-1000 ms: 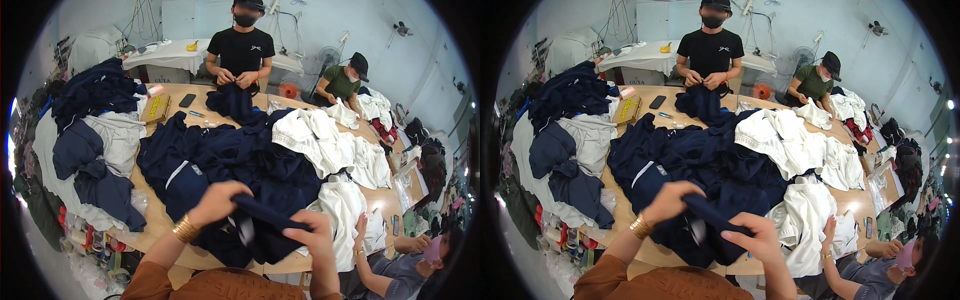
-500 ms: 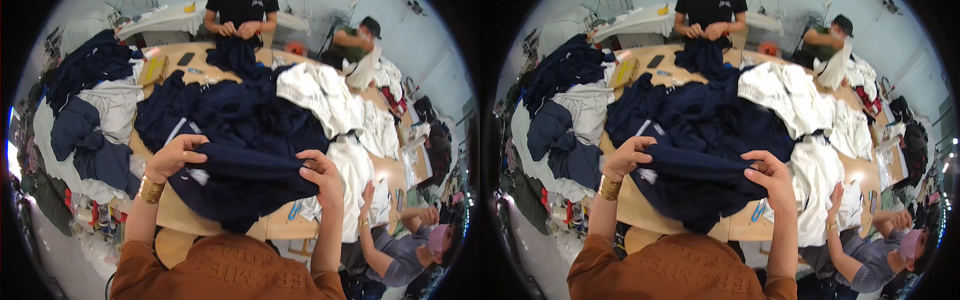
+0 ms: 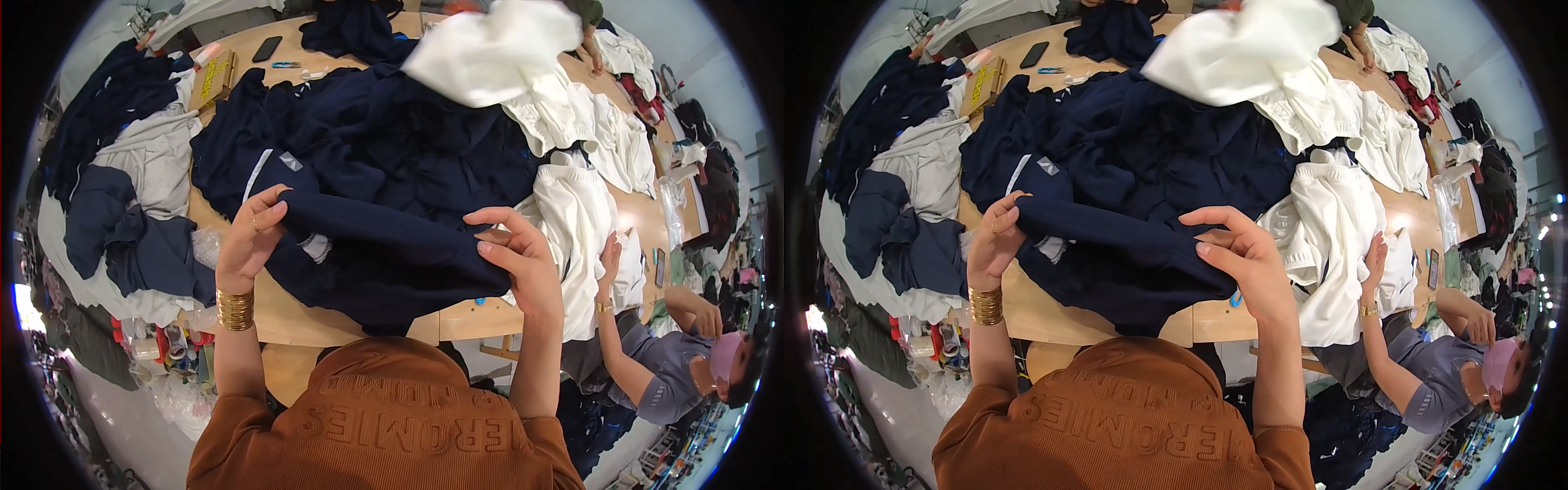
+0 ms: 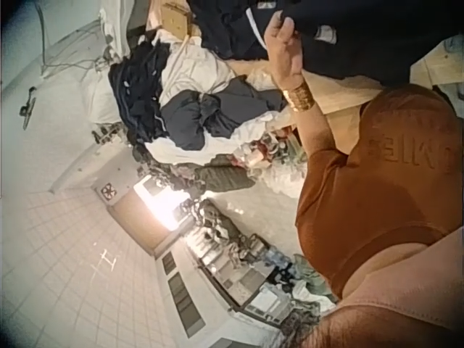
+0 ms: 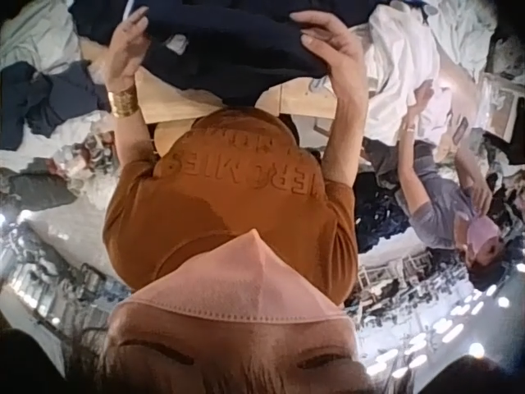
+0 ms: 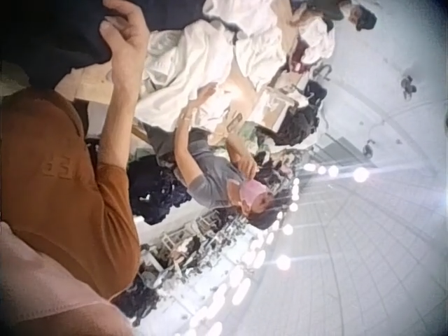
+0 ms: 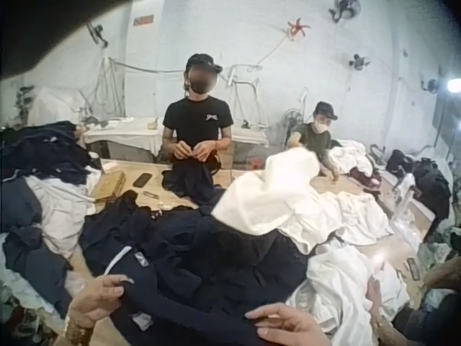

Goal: The recorder is using thread snips to remove loose threads and loose fibers from blue and white garments at a factory sorting table.

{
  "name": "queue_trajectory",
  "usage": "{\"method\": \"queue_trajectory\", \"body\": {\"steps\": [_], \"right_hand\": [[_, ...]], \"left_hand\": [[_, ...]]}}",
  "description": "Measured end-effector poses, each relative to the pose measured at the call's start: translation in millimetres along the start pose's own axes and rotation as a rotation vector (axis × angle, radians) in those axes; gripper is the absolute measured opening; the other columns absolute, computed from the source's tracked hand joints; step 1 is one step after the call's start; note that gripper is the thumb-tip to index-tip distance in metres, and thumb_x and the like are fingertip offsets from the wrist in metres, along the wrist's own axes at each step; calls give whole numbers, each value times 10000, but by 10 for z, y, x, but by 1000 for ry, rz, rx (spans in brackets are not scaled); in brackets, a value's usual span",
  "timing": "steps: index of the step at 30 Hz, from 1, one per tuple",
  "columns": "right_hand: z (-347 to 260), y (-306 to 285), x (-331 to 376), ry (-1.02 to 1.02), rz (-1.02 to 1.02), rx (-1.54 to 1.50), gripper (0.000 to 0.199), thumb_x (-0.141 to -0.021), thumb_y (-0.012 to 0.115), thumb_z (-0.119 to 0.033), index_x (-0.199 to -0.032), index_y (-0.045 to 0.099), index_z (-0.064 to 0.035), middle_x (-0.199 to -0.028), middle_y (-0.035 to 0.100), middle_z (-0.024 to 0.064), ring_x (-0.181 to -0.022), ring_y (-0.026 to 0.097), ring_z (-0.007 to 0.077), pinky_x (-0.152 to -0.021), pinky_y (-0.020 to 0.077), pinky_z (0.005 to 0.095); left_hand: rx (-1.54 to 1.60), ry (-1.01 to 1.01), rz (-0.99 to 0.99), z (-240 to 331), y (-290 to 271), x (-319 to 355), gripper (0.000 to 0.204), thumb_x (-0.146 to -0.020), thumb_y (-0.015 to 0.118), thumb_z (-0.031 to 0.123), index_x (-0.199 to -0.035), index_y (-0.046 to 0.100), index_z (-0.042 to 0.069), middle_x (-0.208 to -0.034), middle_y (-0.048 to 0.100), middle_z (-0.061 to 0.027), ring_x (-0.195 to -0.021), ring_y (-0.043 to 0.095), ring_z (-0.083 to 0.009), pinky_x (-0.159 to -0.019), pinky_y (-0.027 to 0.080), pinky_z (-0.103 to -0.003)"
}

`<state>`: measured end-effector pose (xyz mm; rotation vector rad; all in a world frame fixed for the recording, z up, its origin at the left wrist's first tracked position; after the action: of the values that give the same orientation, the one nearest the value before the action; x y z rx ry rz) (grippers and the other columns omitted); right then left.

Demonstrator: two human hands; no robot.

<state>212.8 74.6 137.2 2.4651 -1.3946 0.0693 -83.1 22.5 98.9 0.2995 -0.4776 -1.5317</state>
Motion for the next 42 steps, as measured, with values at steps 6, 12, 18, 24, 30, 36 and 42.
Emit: {"method": "queue_trajectory", "body": {"steps": [6,12,18,24,30,36,42], "right_hand": [[-54,34,20,-39,18,63,298,-783,534,50,-1070,567,-21,-825,618,15,-746,544,30,-677,410,156],[-50,0,-70,-17,6,47,290,-779,546,39,-1058,578,-34,-827,618,13,-752,546,30,-676,415,165],[-106,166,-185,-12,39,223,282,-787,578,-7,-1068,570,-31,-857,632,16,-797,580,76,-731,437,198],[360,838,-387,-155,-378,539,314,-764,670,-173,-1024,587,-19,-830,641,98,-713,598,202,-704,452,234],[29,785,-295,-118,-239,455,171,-796,652,-152,-813,635,18,-654,594,6,-612,488,43,-557,391,196],[-261,552,-402,-116,79,89,92,-776,646,-69,-716,629,-2,-649,526,-68,-611,438,7,-556,329,166],[-273,309,-389,-122,264,-46,125,-823,592,-88,-708,613,-43,-662,575,-50,-580,491,13,-539,353,166]], "left_hand": [[57,26,66,-11,10,6,186,-846,584,129,-978,565,-1,-912,595,-19,-861,549,-94,-817,408,-224],[-638,154,227,8,34,-152,126,-845,593,119,-890,583,2,-733,560,27,-686,489,-19,-628,376,-155],[-560,122,403,194,130,81,85,-801,625,89,-808,600,8,-671,517,36,-621,453,-31,-558,354,-164],[-685,29,-130,-165,781,116,159,-769,691,136,-830,610,13,-568,482,47,-541,375,-12,-480,303,-183],[-776,-78,-250,-195,680,439,220,-774,686,184,-819,566,5,-551,453,21,-512,393,-37,-487,313,-191],[-641,317,-208,-274,626,377,197,-826,628,186,-812,557,3,-680,502,0,-735,522,-40,-625,392,-190],[-160,-36,-76,-132,506,276,133,-859,593,144,-862,587,11,-715,484,82,-657,405,4,-593,334,-154]]}}
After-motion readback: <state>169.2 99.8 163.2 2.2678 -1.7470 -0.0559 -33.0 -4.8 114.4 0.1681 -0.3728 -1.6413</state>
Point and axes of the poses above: each hand's wrist, its own x-axis away from the middle knuckle, its own y-axis out of the palm, z = x × y, the point moved 6 cm from there along -x, towards the middle knuckle
